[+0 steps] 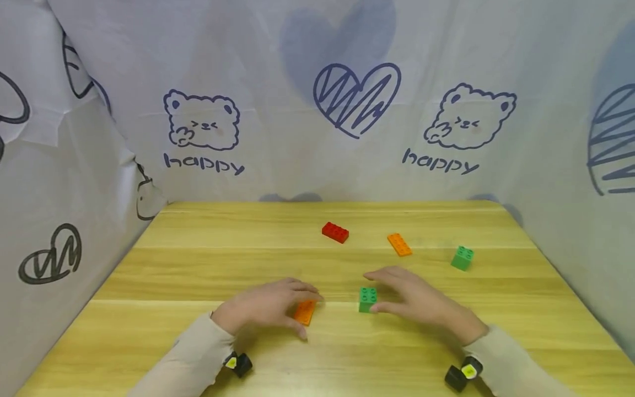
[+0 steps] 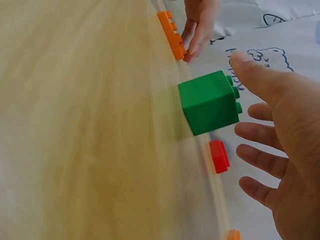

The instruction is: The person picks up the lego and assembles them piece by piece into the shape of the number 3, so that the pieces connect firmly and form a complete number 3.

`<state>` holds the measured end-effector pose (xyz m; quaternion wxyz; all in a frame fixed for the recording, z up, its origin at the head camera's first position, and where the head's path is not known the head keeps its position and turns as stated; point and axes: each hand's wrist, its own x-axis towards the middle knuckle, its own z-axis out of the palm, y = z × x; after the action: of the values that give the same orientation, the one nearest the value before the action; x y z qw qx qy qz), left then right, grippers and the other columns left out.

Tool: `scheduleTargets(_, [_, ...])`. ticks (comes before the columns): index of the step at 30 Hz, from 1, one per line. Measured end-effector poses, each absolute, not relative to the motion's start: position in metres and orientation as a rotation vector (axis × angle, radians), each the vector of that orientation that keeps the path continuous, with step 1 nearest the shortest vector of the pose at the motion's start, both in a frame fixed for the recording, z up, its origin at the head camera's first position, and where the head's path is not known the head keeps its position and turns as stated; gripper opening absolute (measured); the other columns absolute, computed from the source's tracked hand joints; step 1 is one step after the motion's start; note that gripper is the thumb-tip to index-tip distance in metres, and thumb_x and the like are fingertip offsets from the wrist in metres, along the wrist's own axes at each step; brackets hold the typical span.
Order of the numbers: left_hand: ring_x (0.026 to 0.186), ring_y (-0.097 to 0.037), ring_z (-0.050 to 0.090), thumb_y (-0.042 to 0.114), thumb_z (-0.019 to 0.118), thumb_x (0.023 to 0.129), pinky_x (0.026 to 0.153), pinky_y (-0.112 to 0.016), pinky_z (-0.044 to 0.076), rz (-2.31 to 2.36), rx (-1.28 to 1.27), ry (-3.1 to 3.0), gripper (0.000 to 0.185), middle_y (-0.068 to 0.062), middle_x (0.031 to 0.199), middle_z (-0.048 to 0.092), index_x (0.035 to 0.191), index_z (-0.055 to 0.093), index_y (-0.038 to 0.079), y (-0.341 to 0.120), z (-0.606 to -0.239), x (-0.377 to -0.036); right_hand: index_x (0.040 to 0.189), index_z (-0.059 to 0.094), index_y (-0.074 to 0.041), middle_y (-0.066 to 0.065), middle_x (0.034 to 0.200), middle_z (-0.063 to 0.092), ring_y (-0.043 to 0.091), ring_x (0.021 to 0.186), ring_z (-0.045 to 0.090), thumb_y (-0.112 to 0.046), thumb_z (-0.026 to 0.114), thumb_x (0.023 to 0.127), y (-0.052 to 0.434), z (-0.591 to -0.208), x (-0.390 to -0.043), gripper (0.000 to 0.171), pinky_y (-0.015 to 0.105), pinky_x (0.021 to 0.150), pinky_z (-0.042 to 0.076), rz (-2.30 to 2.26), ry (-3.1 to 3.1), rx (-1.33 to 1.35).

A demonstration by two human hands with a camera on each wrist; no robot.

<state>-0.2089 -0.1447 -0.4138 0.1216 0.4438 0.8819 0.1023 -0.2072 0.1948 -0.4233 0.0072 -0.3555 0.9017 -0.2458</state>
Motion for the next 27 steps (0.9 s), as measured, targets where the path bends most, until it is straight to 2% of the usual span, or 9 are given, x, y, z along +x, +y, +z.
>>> scheduleTargets(9, [0.134,-0.024,0.041,0.044,0.074,0.084,0.11,-0.037,0.034,0.268,1.376,2.559,0.059,-0.003,0.147,0.045,0.136,0.059,0.019,-0.147,-0.416,-0.203,0.135,0.058,-0.014,-0.007,0.125,0.06,0.013,0.115,0.055,-0.054,0.059,0.093,0.187,-0.433,-0.206,0.059,0.039,0.096,0.047,-0.743,2.799,-1.19])
scheduleTargets(14, [0.131,-0.025,0.043,0.04,0.076,0.084,0.108,-0.039,0.035,0.288,1.369,2.561,0.06,-0.004,0.146,0.046,0.136,0.06,0.015,-0.148,-0.414,-0.203,0.134,0.059,-0.011,-0.008,0.119,0.062,0.011,0.108,0.057,-0.046,0.06,0.095,0.186,-0.433,-0.207,0.052,0.038,0.092,0.05,-0.709,2.817,-1.239])
scheduleTargets(22, [0.129,-0.024,0.046,0.04,0.08,0.078,0.107,-0.037,0.037,0.293,1.334,2.538,0.07,-0.004,0.142,0.05,0.137,0.058,0.01,-0.148,-0.41,-0.205,0.133,0.059,-0.01,-0.007,0.118,0.063,0.011,0.108,0.057,-0.047,0.058,0.096,0.187,-0.43,-0.208,0.052,0.037,0.094,0.049,-0.703,2.815,-1.225])
scheduleTargets(27, [0.126,-0.021,0.05,0.028,0.079,0.083,0.105,-0.034,0.04,0.283,1.315,2.53,0.058,-0.004,0.137,0.055,0.134,0.06,0.008,-0.144,-0.407,-0.206,0.134,0.059,-0.01,-0.008,0.118,0.062,0.01,0.107,0.058,-0.044,0.059,0.097,0.189,-0.43,-0.207,0.05,0.036,0.092,0.05,-0.717,2.8,-1.205])
